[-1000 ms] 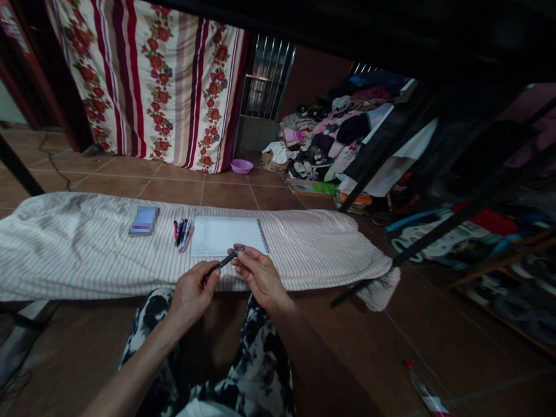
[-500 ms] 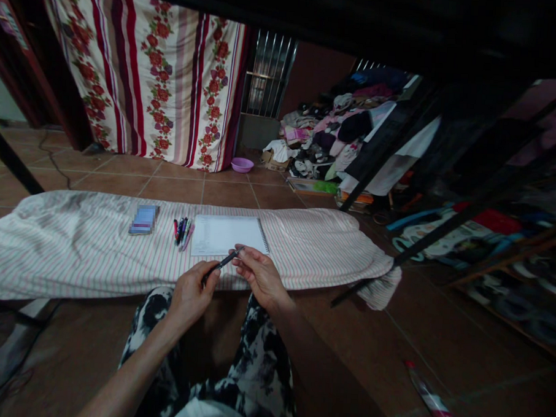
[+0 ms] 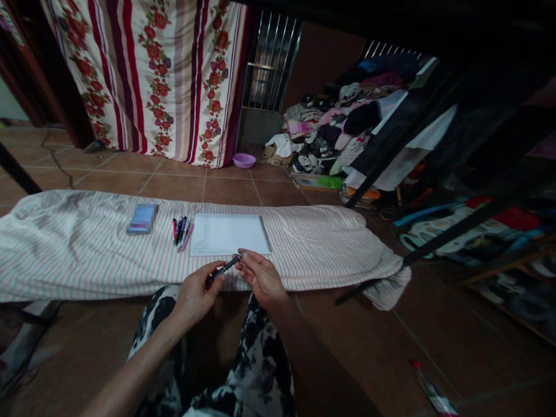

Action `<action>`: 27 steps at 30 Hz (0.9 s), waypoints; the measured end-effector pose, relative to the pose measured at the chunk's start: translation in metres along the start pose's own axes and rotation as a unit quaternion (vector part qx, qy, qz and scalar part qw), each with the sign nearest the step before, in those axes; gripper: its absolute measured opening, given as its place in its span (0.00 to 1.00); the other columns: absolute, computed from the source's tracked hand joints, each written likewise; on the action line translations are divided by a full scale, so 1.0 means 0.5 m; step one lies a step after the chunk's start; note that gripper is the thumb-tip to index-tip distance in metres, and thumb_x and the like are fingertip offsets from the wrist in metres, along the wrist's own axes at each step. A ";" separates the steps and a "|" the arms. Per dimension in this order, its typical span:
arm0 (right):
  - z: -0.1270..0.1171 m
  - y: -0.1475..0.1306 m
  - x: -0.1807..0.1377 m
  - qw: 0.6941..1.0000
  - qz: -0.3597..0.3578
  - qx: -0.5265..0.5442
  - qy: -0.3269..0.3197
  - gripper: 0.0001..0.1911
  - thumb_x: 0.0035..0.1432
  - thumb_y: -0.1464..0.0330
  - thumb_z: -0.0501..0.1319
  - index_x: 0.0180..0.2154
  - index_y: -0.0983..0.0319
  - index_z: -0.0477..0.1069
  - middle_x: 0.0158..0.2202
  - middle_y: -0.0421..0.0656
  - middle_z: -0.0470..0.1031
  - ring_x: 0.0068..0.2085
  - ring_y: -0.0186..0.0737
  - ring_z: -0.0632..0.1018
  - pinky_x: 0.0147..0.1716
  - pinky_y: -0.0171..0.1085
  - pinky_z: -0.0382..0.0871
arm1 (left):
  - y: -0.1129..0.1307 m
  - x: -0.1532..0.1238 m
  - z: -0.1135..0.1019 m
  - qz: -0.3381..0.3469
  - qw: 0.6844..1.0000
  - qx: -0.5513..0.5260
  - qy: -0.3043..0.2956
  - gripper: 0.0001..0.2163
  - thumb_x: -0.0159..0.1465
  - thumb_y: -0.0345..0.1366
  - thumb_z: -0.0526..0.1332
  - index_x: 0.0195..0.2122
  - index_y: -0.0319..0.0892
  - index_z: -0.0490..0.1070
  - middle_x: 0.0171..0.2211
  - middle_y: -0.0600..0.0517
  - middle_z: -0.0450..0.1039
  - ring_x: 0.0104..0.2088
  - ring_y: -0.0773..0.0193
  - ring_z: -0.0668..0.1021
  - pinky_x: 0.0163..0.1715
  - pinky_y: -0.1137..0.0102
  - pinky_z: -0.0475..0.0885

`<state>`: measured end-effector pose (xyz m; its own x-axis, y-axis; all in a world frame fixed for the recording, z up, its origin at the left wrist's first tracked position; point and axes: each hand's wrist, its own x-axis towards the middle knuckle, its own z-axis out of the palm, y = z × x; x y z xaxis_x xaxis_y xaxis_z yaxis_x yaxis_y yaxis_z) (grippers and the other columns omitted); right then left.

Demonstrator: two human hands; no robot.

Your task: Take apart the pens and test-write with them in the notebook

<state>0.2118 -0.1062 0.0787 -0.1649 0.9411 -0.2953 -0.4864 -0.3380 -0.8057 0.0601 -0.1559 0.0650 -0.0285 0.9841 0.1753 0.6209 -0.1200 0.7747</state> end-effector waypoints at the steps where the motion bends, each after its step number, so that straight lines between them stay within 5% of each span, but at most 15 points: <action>1: -0.003 0.001 0.004 1.000 0.002 0.001 0.003 0.15 0.37 0.65 0.70 0.31 0.64 0.75 0.27 0.42 0.77 0.26 0.30 0.76 0.24 0.28 0.68 | -0.001 0.003 0.002 0.005 1.000 -0.004 -0.004 0.16 0.60 0.40 0.54 0.48 0.42 0.68 0.43 0.49 0.75 0.39 0.62 0.76 0.40 0.69 0.69; 13: -0.035 0.024 0.064 0.999 0.029 0.010 0.015 0.16 0.37 0.64 0.70 0.31 0.65 0.74 0.29 0.43 0.76 0.27 0.31 0.75 0.26 0.30 0.67 | -0.001 0.057 0.029 -0.009 0.985 0.119 -0.125 0.10 0.65 0.37 0.44 0.44 0.44 0.61 0.31 0.51 0.74 0.32 0.62 0.77 0.30 0.71 0.66; 21: -0.051 0.017 0.104 0.998 0.059 -0.010 0.027 0.15 0.39 0.64 0.68 0.32 0.64 0.75 0.30 0.43 0.76 0.28 0.31 0.75 0.27 0.30 0.67 | -0.022 0.101 0.068 -0.006 0.996 0.060 -0.062 0.15 0.62 0.40 0.51 0.49 0.46 0.64 0.43 0.51 0.74 0.38 0.62 0.77 0.38 0.69 0.69; 27: -0.054 0.018 0.130 0.997 0.065 -0.021 0.028 0.16 0.39 0.62 0.68 0.32 0.63 0.74 0.31 0.43 0.76 0.29 0.33 0.75 0.27 0.30 0.67 | -0.037 0.124 0.078 -0.064 0.995 0.048 -0.052 0.16 0.62 0.43 0.50 0.47 0.47 0.70 0.34 0.53 0.77 0.34 0.63 0.78 0.35 0.70 0.70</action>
<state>0.2199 -0.0481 0.0382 -0.1746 0.8879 -0.4256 -0.4268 -0.4578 -0.7799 0.0774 -0.0877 0.0380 -0.0335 0.9994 0.0113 0.6890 0.0149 0.7246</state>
